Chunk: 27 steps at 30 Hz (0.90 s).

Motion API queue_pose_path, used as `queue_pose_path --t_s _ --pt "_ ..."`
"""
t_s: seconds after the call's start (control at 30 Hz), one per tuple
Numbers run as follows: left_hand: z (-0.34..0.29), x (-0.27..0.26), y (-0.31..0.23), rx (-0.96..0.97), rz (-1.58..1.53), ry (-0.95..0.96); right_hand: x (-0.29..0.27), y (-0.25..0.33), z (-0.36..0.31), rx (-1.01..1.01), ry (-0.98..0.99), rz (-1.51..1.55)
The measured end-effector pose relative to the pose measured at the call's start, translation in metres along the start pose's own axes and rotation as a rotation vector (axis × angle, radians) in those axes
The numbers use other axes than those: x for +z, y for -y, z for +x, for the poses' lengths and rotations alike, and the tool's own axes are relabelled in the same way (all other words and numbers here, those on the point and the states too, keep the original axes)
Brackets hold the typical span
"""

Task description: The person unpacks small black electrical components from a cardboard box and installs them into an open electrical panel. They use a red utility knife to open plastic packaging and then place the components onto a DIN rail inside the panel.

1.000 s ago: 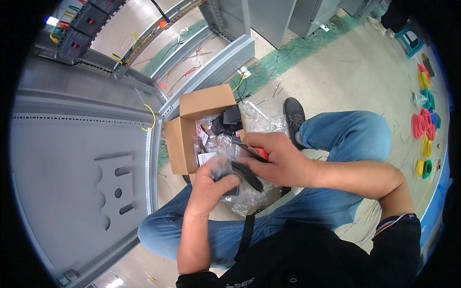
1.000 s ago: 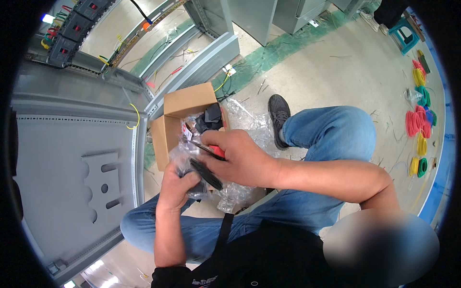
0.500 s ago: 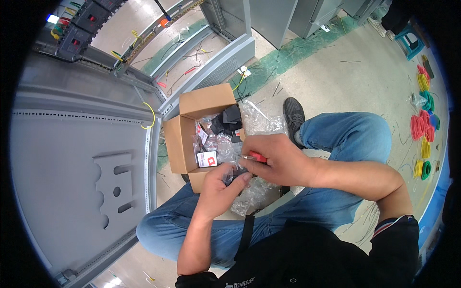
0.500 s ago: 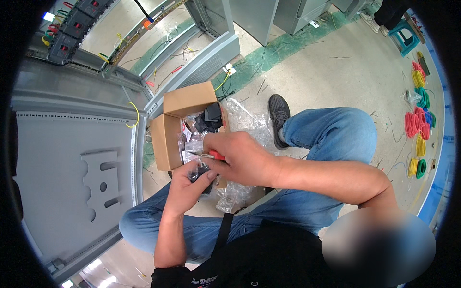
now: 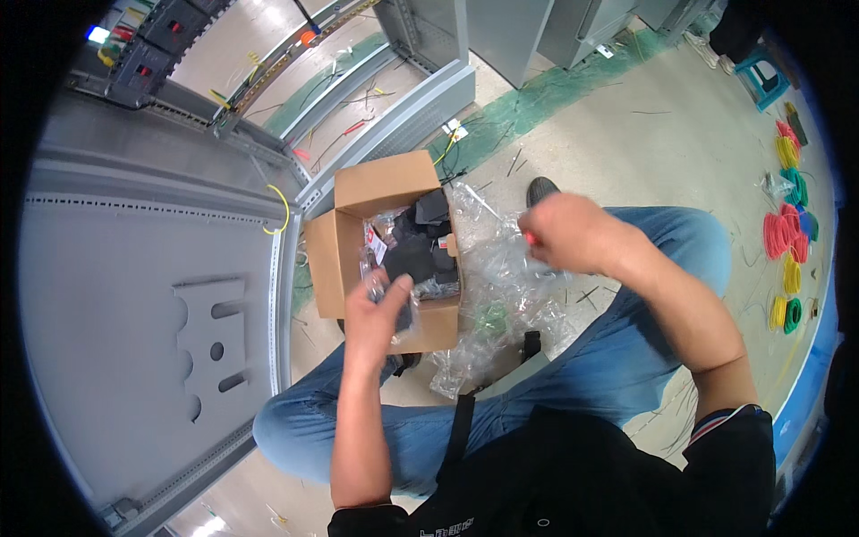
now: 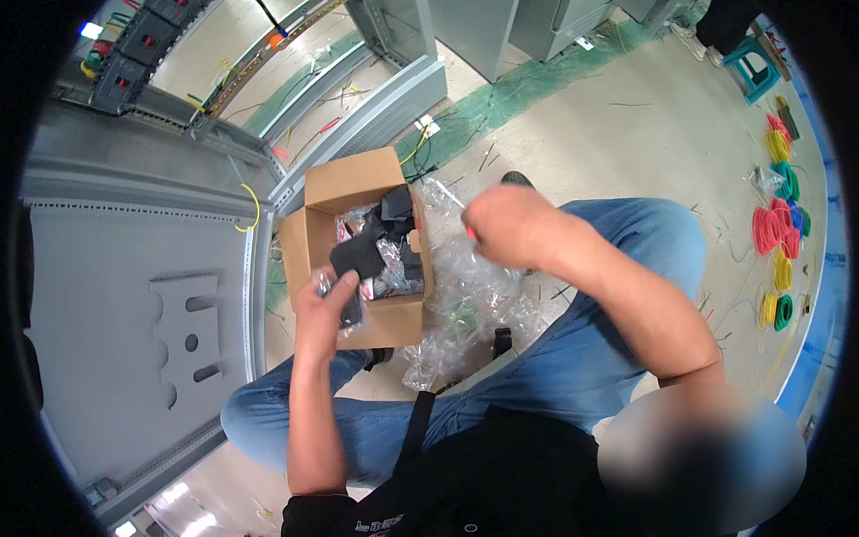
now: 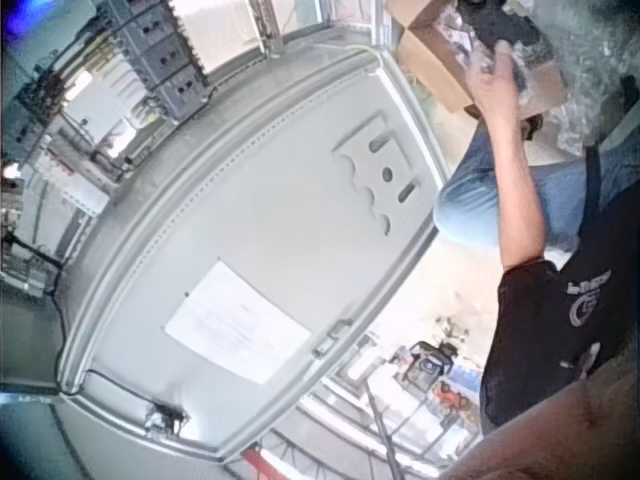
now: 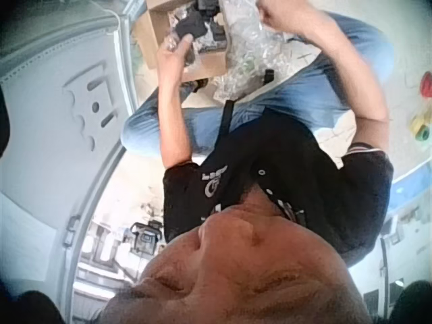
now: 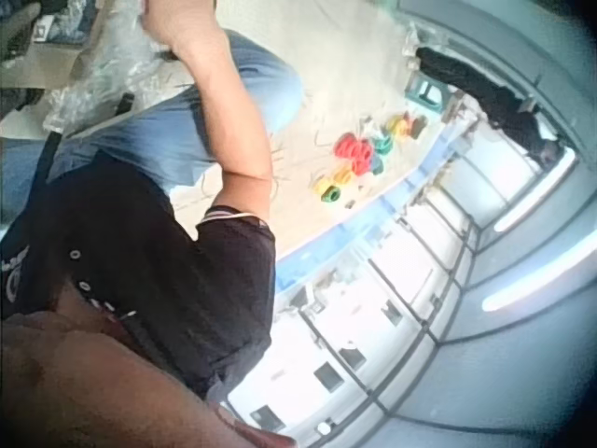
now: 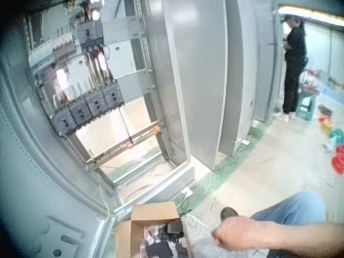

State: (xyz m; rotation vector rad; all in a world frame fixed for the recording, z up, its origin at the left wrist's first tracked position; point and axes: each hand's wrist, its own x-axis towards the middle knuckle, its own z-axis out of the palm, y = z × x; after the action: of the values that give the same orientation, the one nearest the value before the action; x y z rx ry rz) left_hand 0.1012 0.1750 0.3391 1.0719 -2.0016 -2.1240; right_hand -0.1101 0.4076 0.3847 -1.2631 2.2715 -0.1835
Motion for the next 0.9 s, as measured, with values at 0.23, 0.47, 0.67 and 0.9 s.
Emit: queue_pose_path --t_s 0.23,0.47,0.67,0.9 --pt "0.085 -0.033 0.117 -0.118 0.436 0.022 -0.015 0.022 -0.011 -0.040 0.060 0.011" --pt "0.156 -0.016 0.220 -0.336 0.524 0.103 -0.019 0.018 -0.014 -0.032 0.074 0.033" --pt "0.170 -0.021 0.272 -0.242 0.474 0.038 -0.003 0.012 -0.008 -0.109 0.019 0.014" --pt "0.127 0.007 0.099 -0.252 -0.608 0.204 -0.021 0.024 -0.005 -0.136 -0.097 0.221"
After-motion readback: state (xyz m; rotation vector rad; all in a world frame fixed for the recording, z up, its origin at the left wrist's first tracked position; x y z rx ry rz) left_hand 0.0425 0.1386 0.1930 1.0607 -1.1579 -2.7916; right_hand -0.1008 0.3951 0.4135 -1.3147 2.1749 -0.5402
